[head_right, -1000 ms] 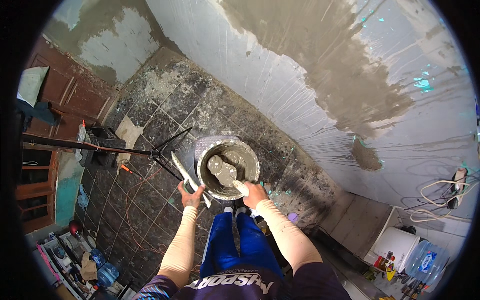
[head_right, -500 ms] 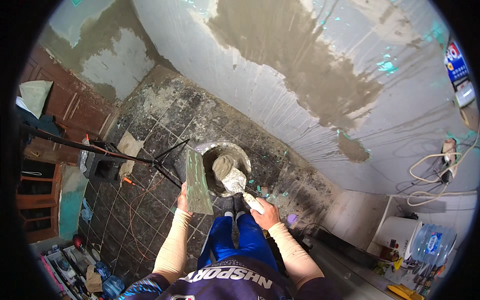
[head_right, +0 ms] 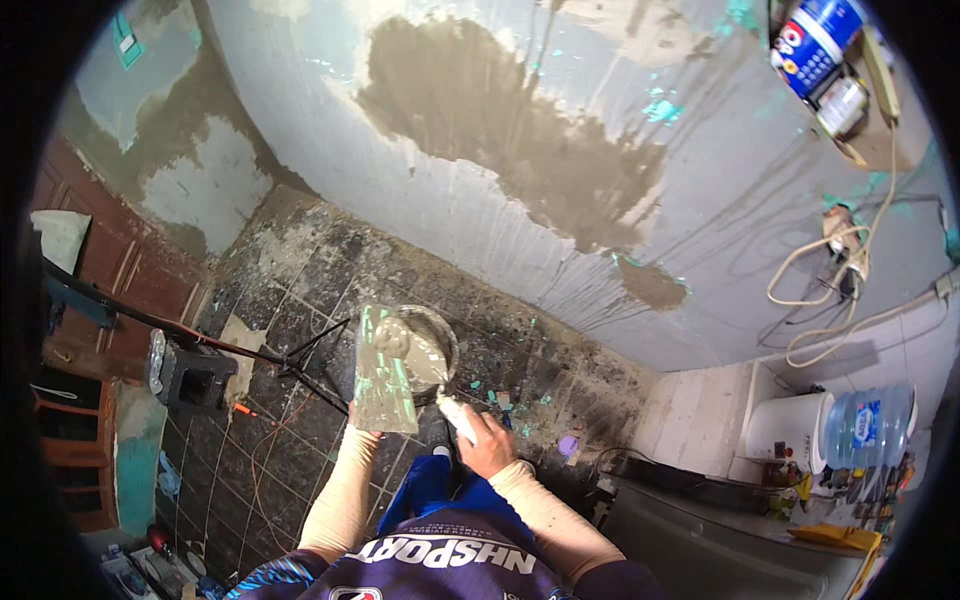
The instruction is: Applying primer and smoothing plaster on a wall during renovation.
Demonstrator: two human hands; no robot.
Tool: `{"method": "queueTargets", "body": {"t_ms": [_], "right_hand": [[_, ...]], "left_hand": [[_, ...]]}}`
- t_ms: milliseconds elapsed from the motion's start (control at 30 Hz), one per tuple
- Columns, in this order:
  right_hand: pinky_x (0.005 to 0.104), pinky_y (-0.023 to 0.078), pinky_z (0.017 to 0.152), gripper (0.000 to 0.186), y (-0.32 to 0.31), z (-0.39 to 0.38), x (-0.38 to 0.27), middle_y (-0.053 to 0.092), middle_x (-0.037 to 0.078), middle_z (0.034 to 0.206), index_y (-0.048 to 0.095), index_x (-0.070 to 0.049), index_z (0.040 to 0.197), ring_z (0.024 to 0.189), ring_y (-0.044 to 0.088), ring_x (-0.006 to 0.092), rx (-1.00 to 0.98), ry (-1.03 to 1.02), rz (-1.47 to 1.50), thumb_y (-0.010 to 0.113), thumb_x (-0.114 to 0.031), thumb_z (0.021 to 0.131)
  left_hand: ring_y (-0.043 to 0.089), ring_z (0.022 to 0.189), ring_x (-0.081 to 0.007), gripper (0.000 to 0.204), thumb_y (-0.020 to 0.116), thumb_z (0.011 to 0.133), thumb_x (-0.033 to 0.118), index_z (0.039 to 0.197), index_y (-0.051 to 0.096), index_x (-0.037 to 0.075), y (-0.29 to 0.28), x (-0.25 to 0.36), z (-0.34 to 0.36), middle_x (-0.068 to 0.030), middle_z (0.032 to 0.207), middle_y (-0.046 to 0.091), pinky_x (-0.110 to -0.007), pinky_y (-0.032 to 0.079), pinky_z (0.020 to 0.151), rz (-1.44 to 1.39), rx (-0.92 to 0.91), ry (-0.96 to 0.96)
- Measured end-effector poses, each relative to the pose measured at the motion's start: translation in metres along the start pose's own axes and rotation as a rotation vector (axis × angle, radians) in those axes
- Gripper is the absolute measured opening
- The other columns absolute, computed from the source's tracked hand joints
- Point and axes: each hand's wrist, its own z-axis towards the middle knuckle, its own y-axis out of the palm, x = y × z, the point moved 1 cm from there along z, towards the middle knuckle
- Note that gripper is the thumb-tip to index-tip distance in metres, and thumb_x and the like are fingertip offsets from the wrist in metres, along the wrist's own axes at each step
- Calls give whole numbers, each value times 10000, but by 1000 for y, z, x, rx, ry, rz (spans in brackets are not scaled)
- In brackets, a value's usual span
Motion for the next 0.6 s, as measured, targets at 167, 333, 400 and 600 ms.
{"method": "queueTargets", "body": {"t_ms": [167,333,400,600], "right_hand": [[432,510,615,480,-4,-19,-7,561,189,926,540,-40,1209,748,607,384,-63,-91,36,651,-139,752],[451,482,719,509,2,-49,-11,458,216,1015,488,-56,1261,831,540,421,-163,-127,156,592,-81,763],[452,479,732,516,1,-56,-11,457,219,1025,483,-55,1267,841,538,426,-118,-151,192,586,-76,762],[451,481,810,560,-12,-84,6,505,211,1125,445,-56,1298,978,550,421,-147,-149,215,566,-56,751]], "left_hand": [[587,1050,-295,386,366,967,252,1272,482,45,-2,-8,-3,-128,1173,587,-441,485,904,-31,-107,10],[548,1110,-274,425,474,947,177,1342,406,35,23,-23,-6,-137,1254,540,-392,458,944,267,-266,277],[539,1116,-267,432,495,936,162,1339,409,32,41,-27,-17,-133,1251,538,-379,448,951,437,-268,382],[518,1130,-248,453,548,908,126,1330,416,24,92,-31,-80,-123,1244,533,-345,424,969,870,-272,619]]}}
